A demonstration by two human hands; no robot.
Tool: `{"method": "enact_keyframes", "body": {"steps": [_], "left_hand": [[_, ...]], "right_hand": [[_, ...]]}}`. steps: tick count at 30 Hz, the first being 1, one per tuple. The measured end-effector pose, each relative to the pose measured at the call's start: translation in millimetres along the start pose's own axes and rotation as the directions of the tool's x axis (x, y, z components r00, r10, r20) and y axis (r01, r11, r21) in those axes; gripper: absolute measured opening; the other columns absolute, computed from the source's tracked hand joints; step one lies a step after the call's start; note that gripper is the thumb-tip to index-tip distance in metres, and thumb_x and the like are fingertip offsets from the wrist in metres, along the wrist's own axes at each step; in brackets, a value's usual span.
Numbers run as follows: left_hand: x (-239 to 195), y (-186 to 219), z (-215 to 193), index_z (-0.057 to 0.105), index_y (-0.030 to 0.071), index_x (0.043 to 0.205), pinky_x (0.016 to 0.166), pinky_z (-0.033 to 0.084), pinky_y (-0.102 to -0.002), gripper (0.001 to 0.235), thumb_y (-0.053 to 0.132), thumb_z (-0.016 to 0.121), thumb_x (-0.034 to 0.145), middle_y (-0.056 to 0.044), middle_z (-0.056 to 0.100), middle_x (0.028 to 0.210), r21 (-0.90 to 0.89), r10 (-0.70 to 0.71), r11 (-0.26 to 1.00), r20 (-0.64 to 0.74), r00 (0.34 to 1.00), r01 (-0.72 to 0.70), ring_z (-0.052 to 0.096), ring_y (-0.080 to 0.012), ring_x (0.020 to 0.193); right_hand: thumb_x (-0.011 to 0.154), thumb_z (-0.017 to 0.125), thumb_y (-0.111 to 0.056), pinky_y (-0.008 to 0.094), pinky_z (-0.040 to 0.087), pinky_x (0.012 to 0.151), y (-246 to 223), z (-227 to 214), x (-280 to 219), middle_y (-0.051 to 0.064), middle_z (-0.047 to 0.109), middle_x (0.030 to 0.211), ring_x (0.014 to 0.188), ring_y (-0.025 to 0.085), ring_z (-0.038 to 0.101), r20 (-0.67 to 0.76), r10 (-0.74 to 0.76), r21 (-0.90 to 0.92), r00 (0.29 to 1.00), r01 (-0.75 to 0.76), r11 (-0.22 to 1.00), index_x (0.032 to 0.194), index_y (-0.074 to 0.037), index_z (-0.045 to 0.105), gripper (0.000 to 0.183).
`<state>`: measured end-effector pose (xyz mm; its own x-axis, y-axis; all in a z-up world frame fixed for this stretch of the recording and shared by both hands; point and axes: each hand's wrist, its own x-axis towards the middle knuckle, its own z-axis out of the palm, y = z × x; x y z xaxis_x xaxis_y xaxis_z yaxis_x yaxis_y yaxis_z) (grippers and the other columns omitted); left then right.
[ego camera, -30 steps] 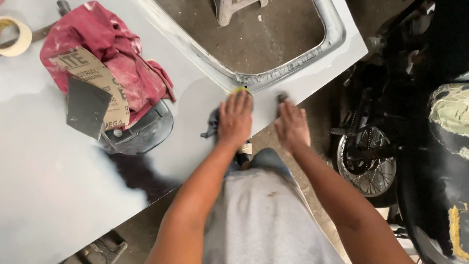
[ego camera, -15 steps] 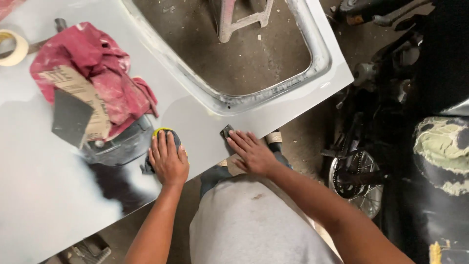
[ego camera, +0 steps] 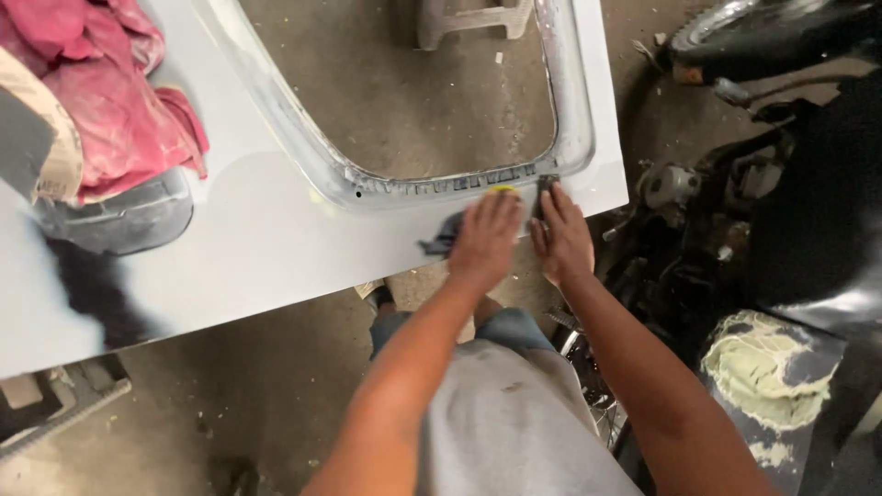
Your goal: The person sands a white car door panel using a sanding block and a yellow sponge. They repeatedly wipe the surface with a cloth and dip the sponge into a green bucket of water to continue the wet sanding process.
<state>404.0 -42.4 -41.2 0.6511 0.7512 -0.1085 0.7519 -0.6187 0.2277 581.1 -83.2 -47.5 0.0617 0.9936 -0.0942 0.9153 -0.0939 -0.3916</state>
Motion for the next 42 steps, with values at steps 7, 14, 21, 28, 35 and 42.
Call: {"method": "enact_keyframes", "body": {"steps": [7, 14, 21, 28, 35, 42], "left_hand": [[-59, -43, -22, 0.049, 0.018, 0.153, 0.125, 0.025, -0.047, 0.053, 0.009, 0.051, 0.101, -0.005, 0.042, 0.166, -0.18, -0.075, 0.982, -0.048, 0.996, 0.065, 0.035, -0.0249, 0.154], [-183, -147, -40, 0.041, 0.009, 0.16, 0.129, 0.015, -0.052, 0.058, 0.025, 0.056, 0.106, -0.013, 0.034, 0.169, -0.153, -0.723, 0.69, -0.184, 0.666, 0.707, 0.026, -0.0329, 0.157], [-152, -128, -44, 0.034, 0.008, 0.162, 0.126, 0.012, -0.054, 0.065, 0.035, 0.052, 0.106, -0.014, 0.025, 0.173, -0.147, -0.842, 0.535, -0.165, 0.513, 0.832, 0.016, -0.0332, 0.159], [-67, -57, -32, 0.034, 0.009, 0.159, 0.124, 0.013, -0.058, 0.066, 0.035, 0.052, 0.101, -0.017, 0.026, 0.167, -0.02, -0.61, 0.792, -0.038, 0.791, 0.61, 0.021, -0.0376, 0.154], [59, 48, 16, 0.041, 0.007, 0.154, 0.122, 0.022, -0.055, 0.061, 0.022, 0.053, 0.096, -0.013, 0.031, 0.166, -0.066, -0.086, 0.994, 0.004, 0.996, 0.086, 0.027, -0.0346, 0.153], [18, 10, -17, 0.046, 0.007, 0.152, 0.119, 0.024, -0.054, 0.065, 0.023, 0.063, 0.091, -0.012, 0.037, 0.162, -0.204, 0.007, 0.979, -0.015, 1.0, -0.01, 0.03, -0.0325, 0.15]], "right_hand": [[0.103, 0.063, -0.019, 0.045, 0.04, 0.116, 27, -5, -2, 0.019, 0.046, 0.158, 0.141, 0.039, 0.047, -0.137, 0.097, 0.165, 0.986, -0.074, 0.984, 0.147, -0.004, 0.057, 0.047], [0.097, 0.06, -0.006, 0.047, 0.042, 0.119, -32, 28, -12, 0.022, 0.047, 0.158, 0.144, 0.041, 0.047, -0.179, -0.153, 0.281, 0.972, 0.2, 0.939, 0.153, -0.008, 0.048, 0.058], [0.1, 0.052, -0.031, 0.056, 0.027, 0.117, -80, 23, -6, 0.025, 0.031, 0.162, 0.147, 0.041, 0.032, 0.118, -0.604, 0.242, 0.788, 0.567, 0.787, 0.155, 0.001, 0.035, 0.066], [0.103, 0.052, -0.028, 0.048, 0.043, 0.101, 96, -38, 20, 0.017, 0.034, 0.139, 0.121, 0.033, 0.043, 0.141, 0.182, -0.027, 0.973, -0.18, 0.983, 0.138, -0.006, 0.035, 0.045], [0.103, 0.057, -0.021, 0.041, 0.037, 0.118, 104, -6, 12, 0.016, 0.023, 0.17, 0.15, 0.034, 0.035, 0.063, 0.311, 0.265, 0.948, -0.316, 0.911, 0.159, -0.006, 0.036, 0.062], [0.103, 0.061, -0.018, 0.039, 0.043, 0.115, 75, -14, 9, 0.016, 0.04, 0.163, 0.146, 0.036, 0.043, -0.108, 0.261, 0.337, 0.959, -0.212, 0.917, 0.148, -0.005, 0.053, 0.047]]}}
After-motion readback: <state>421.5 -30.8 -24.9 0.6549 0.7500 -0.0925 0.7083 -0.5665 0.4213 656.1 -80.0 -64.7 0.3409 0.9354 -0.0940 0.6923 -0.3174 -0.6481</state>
